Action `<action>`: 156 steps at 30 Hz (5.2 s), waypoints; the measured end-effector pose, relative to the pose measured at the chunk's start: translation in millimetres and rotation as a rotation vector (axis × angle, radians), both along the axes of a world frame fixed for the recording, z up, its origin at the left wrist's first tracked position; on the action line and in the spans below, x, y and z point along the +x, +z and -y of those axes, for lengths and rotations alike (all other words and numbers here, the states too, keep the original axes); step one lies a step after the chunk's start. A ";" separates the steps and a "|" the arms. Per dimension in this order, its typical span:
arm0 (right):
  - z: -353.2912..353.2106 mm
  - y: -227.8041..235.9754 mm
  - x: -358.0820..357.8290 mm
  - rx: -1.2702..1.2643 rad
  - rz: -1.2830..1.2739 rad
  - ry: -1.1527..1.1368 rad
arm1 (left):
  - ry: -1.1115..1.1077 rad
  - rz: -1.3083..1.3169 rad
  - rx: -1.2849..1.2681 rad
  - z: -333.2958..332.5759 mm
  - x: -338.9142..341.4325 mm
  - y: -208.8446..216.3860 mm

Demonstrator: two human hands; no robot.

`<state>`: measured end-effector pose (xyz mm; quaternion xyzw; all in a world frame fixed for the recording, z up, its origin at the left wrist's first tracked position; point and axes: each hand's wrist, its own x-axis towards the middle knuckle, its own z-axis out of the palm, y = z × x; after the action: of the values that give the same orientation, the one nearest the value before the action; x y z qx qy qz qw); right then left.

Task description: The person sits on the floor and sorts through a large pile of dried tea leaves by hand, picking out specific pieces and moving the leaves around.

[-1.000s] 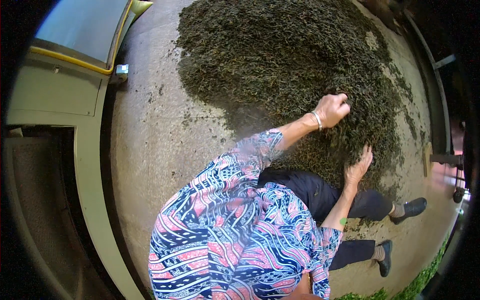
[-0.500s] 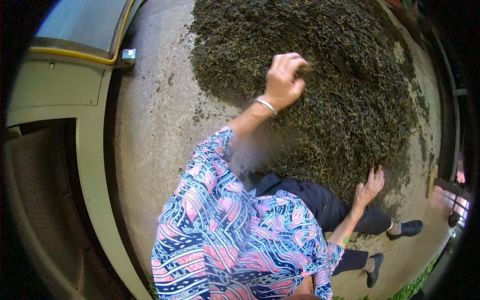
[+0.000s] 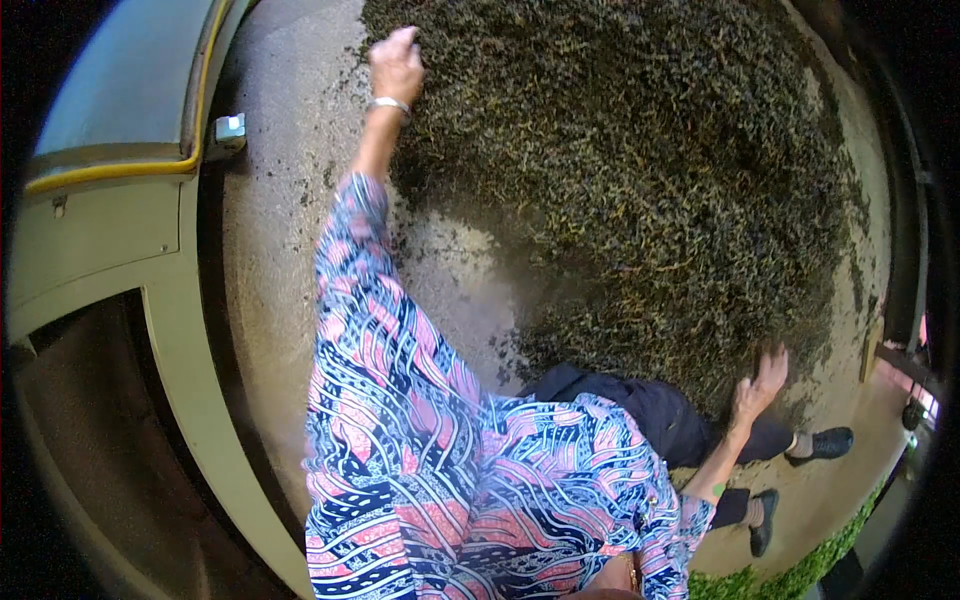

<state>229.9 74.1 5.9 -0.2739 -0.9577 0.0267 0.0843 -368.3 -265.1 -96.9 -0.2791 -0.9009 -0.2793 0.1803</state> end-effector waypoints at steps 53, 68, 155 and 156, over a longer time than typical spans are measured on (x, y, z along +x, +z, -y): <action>9.6 -5.9 -28.0 -0.077 -0.468 -0.242 | -0.648 0.941 0.542 -239.8 323.2 94.3; 23.2 20.2 -30.4 -0.170 -0.536 -0.160 | -0.823 2.199 0.901 -255.6 412.5 97.4; 39.4 4.4 -2.3 -0.850 -1.149 -0.657 | -0.846 1.355 0.422 -271.6 402.5 102.4; 39.7 9.0 -6.4 -0.802 -1.127 -0.681 | -0.842 1.303 0.444 -273.0 399.2 101.8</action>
<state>223.5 34.4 14.9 -0.5082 -0.5500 0.4798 0.4572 30.9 7.9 4.9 -0.3339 -0.5677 -0.6029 -0.4503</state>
